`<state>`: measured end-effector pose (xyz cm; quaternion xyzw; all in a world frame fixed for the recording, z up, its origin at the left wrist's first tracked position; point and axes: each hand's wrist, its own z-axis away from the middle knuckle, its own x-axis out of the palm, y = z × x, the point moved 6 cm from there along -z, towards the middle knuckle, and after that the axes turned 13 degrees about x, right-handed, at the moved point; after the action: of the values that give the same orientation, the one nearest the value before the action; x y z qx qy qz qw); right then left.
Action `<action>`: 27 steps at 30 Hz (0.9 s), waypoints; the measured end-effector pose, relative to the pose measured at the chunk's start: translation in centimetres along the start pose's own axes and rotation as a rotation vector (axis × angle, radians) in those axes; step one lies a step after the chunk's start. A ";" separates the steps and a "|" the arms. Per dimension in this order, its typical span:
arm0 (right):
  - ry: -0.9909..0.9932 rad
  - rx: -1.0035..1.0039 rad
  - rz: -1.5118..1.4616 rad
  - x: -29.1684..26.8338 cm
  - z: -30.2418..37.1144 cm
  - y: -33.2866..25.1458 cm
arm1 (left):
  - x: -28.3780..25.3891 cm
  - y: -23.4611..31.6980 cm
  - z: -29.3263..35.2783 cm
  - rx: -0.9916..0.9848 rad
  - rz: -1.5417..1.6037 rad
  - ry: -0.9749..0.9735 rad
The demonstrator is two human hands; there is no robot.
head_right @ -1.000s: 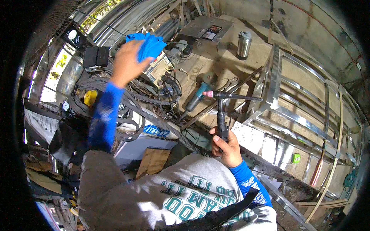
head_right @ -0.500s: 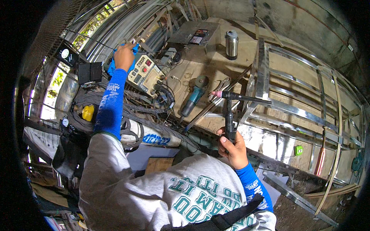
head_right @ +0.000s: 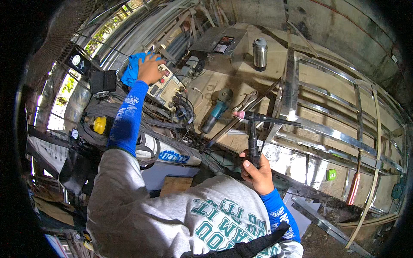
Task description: The person measures and aligns metal frame components on a workbench, then retrieves a wooden board and places it aside. They continue measuring the frame and prepare a welding torch by attaching a hose and grounding clamp.
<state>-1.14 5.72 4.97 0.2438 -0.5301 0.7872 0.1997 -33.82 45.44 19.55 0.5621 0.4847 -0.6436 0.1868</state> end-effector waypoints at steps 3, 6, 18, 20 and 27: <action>-0.018 0.012 0.025 0.2 0.0 -0.2 | 0.1 0.0 -0.8 0.000 0.028 -0.017; -0.050 0.035 0.052 0.3 0.1 0.1 | 0.4 -1.6 0.0 0.041 0.052 0.246; -0.127 0.133 0.547 2.2 -2.7 2.0 | -6.5 26.7 14.9 0.408 1.423 0.042; -0.169 0.160 0.596 2.3 -3.0 2.5 | -5.6 26.0 16.1 0.249 1.271 0.199; -0.218 0.214 0.636 3.3 -3.7 3.0 | -5.6 25.1 18.8 -0.042 1.245 0.491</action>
<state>-6.10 8.28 3.54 0.1685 -0.5120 0.8306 -0.1399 -22.64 16.46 12.29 0.8632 0.1110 -0.2596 0.4185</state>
